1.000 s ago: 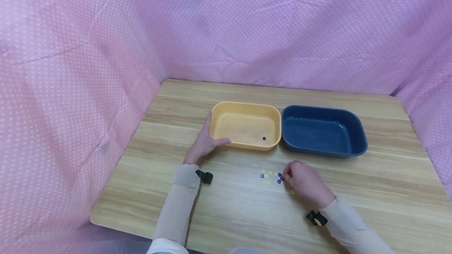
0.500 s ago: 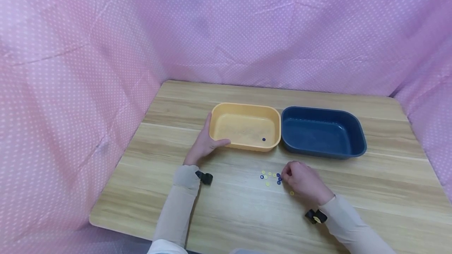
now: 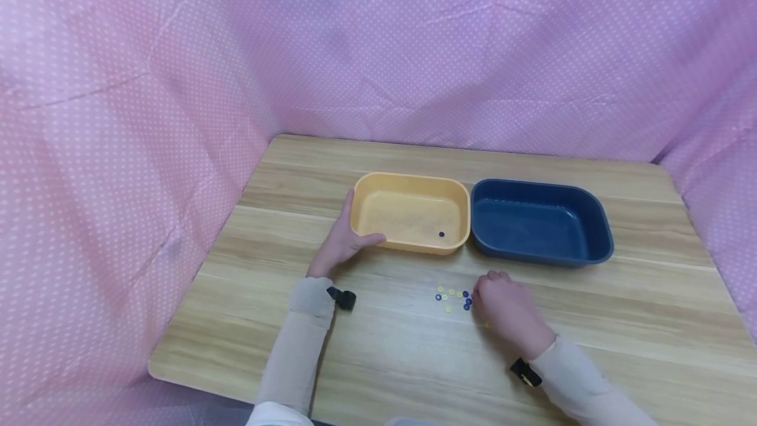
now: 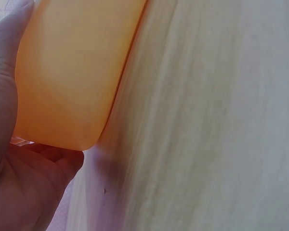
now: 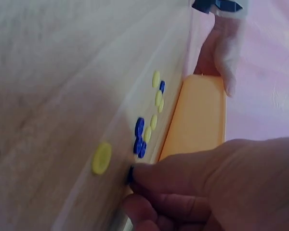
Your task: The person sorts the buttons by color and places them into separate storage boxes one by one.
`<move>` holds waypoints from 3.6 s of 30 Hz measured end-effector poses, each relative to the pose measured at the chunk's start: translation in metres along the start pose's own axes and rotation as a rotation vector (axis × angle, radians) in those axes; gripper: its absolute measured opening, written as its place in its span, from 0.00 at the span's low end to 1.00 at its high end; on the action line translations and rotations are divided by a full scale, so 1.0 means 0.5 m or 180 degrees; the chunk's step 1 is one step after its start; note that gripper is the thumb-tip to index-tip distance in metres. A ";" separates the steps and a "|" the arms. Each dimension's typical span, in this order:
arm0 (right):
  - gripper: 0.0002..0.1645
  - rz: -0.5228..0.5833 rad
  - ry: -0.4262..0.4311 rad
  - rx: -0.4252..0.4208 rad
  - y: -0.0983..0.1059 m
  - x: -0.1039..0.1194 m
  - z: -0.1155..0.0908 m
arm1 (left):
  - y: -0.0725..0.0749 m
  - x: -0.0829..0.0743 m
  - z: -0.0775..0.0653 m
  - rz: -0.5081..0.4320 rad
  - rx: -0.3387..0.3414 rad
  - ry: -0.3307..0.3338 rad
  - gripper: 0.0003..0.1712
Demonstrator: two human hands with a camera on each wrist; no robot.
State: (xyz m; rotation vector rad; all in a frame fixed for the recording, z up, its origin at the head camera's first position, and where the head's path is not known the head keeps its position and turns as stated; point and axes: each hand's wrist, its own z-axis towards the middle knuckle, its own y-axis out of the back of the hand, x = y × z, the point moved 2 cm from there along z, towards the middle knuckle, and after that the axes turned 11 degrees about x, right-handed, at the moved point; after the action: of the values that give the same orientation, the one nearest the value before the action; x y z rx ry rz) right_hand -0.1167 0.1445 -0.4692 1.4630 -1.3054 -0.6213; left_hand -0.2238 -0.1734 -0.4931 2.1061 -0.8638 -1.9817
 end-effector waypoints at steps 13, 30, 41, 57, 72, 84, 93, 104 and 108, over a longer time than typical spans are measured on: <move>0.08 -0.0824 0.0243 -0.0487 -0.010 0.029 -0.011 | -0.001 0.000 -0.001 -0.0036 -0.0013 -0.0038 0.79; 0.05 0.0678 0.0091 -0.0320 0.019 0.018 -0.004 | 0.000 0.003 0.003 -0.0069 0.0016 -0.0021 0.80; 0.14 0.2490 0.0046 0.0094 0.049 0.001 0.017 | 0.000 0.002 0.003 -0.0092 0.0019 -0.0041 0.81; 0.28 0.2974 -0.0265 0.0145 0.093 0.009 0.052 | 0.003 0.005 0.003 -0.0128 0.0014 -0.0068 0.81; 0.26 0.3154 -0.0224 0.0131 0.129 0.014 0.077 | 0.002 0.004 0.004 -0.0158 0.0008 -0.0116 0.81; 0.29 0.3163 -0.0316 0.0134 0.136 0.010 0.092 | 0.000 0.002 0.000 -0.0085 -0.0004 -0.0029 0.80; 0.31 0.3104 -0.0358 0.0072 0.149 0.010 0.106 | 0.000 0.003 -0.001 -0.0116 0.0013 -0.0068 0.80; 0.32 0.3173 -0.0288 0.0012 0.153 0.007 0.117 | 0.000 0.002 -0.001 -0.0130 0.0031 -0.0125 0.79; 0.31 0.3197 -0.0267 -0.0021 0.153 0.007 0.120 | 0.001 0.001 -0.001 -0.0143 0.0033 -0.0164 0.78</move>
State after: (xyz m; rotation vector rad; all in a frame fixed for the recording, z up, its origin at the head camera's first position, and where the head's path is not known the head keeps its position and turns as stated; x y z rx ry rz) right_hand -0.1984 0.1299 -0.4188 0.6134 -1.8626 -0.0101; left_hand -0.2235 -0.1742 -0.4934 2.1071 -0.8440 -2.0667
